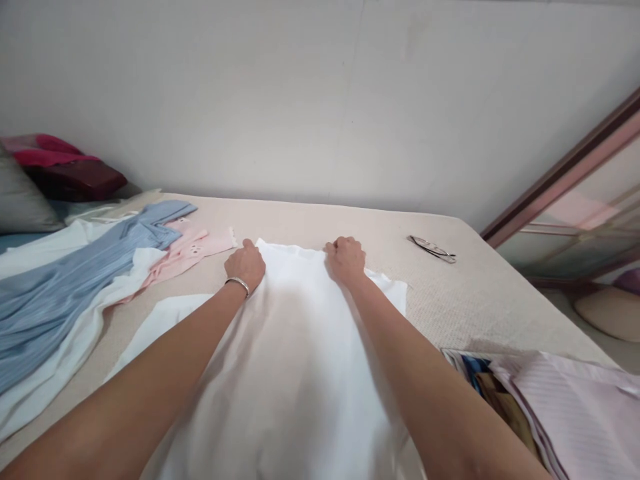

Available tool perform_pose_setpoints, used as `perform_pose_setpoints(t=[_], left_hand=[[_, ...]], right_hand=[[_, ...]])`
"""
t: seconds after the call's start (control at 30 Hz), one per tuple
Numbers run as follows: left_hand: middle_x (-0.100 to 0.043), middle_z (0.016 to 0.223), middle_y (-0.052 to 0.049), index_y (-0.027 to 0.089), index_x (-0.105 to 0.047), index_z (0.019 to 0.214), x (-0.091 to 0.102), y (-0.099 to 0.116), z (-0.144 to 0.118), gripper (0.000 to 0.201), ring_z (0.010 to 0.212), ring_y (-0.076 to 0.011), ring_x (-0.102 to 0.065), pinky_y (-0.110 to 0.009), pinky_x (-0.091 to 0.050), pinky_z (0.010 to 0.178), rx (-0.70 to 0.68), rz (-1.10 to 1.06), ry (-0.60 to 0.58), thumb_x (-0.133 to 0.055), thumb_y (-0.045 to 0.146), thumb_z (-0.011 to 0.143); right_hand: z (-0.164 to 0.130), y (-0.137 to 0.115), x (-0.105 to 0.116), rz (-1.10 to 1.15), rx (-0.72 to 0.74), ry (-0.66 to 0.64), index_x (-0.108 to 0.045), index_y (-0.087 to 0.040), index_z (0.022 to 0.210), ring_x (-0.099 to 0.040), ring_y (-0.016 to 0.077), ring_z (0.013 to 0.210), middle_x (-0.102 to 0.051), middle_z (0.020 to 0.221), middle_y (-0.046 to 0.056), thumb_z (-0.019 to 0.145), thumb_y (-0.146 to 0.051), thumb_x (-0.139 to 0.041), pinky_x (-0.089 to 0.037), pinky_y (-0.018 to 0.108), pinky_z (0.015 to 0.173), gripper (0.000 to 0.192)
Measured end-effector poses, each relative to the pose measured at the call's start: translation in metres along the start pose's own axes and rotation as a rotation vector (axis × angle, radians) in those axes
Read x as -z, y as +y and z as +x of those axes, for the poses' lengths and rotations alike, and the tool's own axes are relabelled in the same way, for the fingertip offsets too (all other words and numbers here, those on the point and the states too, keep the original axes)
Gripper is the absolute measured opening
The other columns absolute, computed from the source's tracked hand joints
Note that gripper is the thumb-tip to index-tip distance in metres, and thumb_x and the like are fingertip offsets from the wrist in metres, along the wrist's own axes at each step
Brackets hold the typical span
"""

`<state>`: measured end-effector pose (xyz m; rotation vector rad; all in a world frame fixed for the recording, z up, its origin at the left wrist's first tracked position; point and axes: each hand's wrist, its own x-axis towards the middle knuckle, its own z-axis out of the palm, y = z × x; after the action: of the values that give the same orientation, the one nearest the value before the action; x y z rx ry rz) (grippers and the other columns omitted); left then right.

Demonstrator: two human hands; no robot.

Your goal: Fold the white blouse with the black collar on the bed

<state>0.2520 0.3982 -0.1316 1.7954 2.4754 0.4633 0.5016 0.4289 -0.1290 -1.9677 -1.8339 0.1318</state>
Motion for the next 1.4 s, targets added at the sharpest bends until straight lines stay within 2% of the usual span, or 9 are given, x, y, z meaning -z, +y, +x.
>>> perform_pose_setpoints(t=[0.3, 0.43, 0.67, 0.77, 0.87, 0.97, 1.1, 1.27, 1.4], left_hand=[[-0.071, 0.100, -0.022, 0.014, -0.050, 0.117, -0.002, 0.000, 0.001, 0.025, 0.096, -0.0346, -0.071, -0.043, -0.050, 0.082, 0.020, -0.015, 0.000, -0.042, 0.025, 0.097], [-0.072, 0.099, -0.022, 0.015, -0.050, 0.116, 0.000, 0.000, 0.000, 0.023, 0.095, -0.0340, -0.071, -0.042, -0.050, 0.081, 0.016, -0.017, -0.006, -0.041, 0.025, 0.097], [-0.072, 0.100, -0.022, 0.014, -0.051, 0.119, 0.000, 0.000, -0.001, 0.026, 0.097, -0.0338, -0.071, -0.043, -0.050, 0.083, 0.023, -0.002, 0.009, -0.040, 0.025, 0.097], [-0.072, 0.099, -0.022, 0.014, -0.052, 0.118, 0.000, -0.001, 0.000, 0.027, 0.095, -0.0348, -0.071, -0.044, -0.050, 0.081, 0.025, -0.002, 0.022, -0.040, 0.026, 0.097], [-0.072, 0.099, -0.021, 0.015, -0.053, 0.118, -0.001, -0.001, 0.001, 0.028, 0.095, -0.0355, -0.070, -0.045, -0.050, 0.081, 0.026, 0.003, 0.024, -0.041, 0.028, 0.096], [-0.072, 0.100, -0.022, 0.016, -0.054, 0.118, -0.002, -0.001, 0.003, 0.028, 0.098, -0.0358, -0.069, -0.045, -0.050, 0.083, 0.027, 0.015, 0.017, -0.041, 0.028, 0.096], [-0.071, 0.101, -0.023, 0.015, -0.054, 0.117, -0.003, -0.001, 0.004, 0.029, 0.096, -0.0371, -0.069, -0.046, -0.050, 0.082, 0.010, 0.020, 0.024, -0.042, 0.031, 0.096], [-0.070, 0.105, -0.025, 0.015, -0.054, 0.118, -0.004, -0.002, 0.006, 0.030, 0.099, -0.0386, -0.068, -0.048, -0.050, 0.084, 0.018, 0.009, 0.032, -0.044, 0.032, 0.096], [-0.067, 0.112, -0.025, 0.016, -0.052, 0.118, -0.006, -0.003, 0.008, 0.029, 0.114, -0.0408, -0.062, -0.054, -0.044, 0.095, 0.089, -0.155, -0.034, -0.047, 0.033, 0.095]], right_hand=[[0.003, -0.015, -0.021, 0.015, 0.128, -0.047, -0.058, -0.018, 0.076, -0.050, 0.0256, 0.117, -0.058, 0.124, 0.014, 0.084, -0.023, -0.056, -0.037, 0.040, 0.100, 0.010], [-0.001, -0.009, -0.021, -0.003, 0.102, 0.044, -0.057, -0.018, 0.089, -0.050, 0.0271, 0.114, -0.060, 0.117, 0.015, 0.086, -0.023, -0.055, -0.035, 0.042, 0.101, 0.006], [-0.012, -0.009, -0.006, -0.010, 0.167, 0.184, -0.053, -0.016, 0.122, -0.049, 0.0299, 0.119, -0.057, 0.125, 0.018, 0.100, -0.034, -0.039, -0.035, 0.045, 0.101, 0.032], [-0.015, 0.002, -0.002, -0.095, 0.253, -0.008, -0.046, -0.022, 0.141, -0.035, 0.0318, 0.138, -0.043, 0.150, 0.016, 0.102, -0.047, -0.037, -0.027, 0.052, 0.110, 0.047], [-0.018, 0.015, 0.008, -0.187, 0.150, -0.161, -0.033, -0.024, 0.153, -0.022, 0.0337, 0.148, -0.026, 0.163, 0.013, 0.102, -0.051, -0.035, -0.020, 0.059, 0.114, 0.058], [-0.045, 0.021, 0.025, -0.197, 0.151, -0.109, -0.025, -0.020, 0.158, -0.018, 0.0334, 0.150, -0.020, 0.165, 0.015, 0.103, -0.054, -0.032, -0.017, 0.059, 0.117, 0.065], [-0.111, 0.027, 0.043, -0.188, 0.507, -0.263, -0.022, -0.029, 0.160, -0.009, 0.0288, 0.153, -0.013, 0.167, 0.007, 0.100, -0.066, -0.033, -0.014, 0.054, 0.121, 0.072], [-0.140, 0.051, 0.061, -0.257, 0.206, -0.344, -0.024, -0.023, 0.160, -0.010, 0.0318, 0.153, -0.014, 0.167, 0.011, 0.101, -0.064, -0.026, -0.017, 0.057, 0.120, 0.072], [-0.159, 0.056, 0.068, -0.221, 0.352, -0.339, -0.023, -0.028, 0.161, -0.005, 0.0295, 0.154, -0.010, 0.168, 0.008, 0.099, -0.069, -0.030, -0.013, 0.056, 0.122, 0.074]])
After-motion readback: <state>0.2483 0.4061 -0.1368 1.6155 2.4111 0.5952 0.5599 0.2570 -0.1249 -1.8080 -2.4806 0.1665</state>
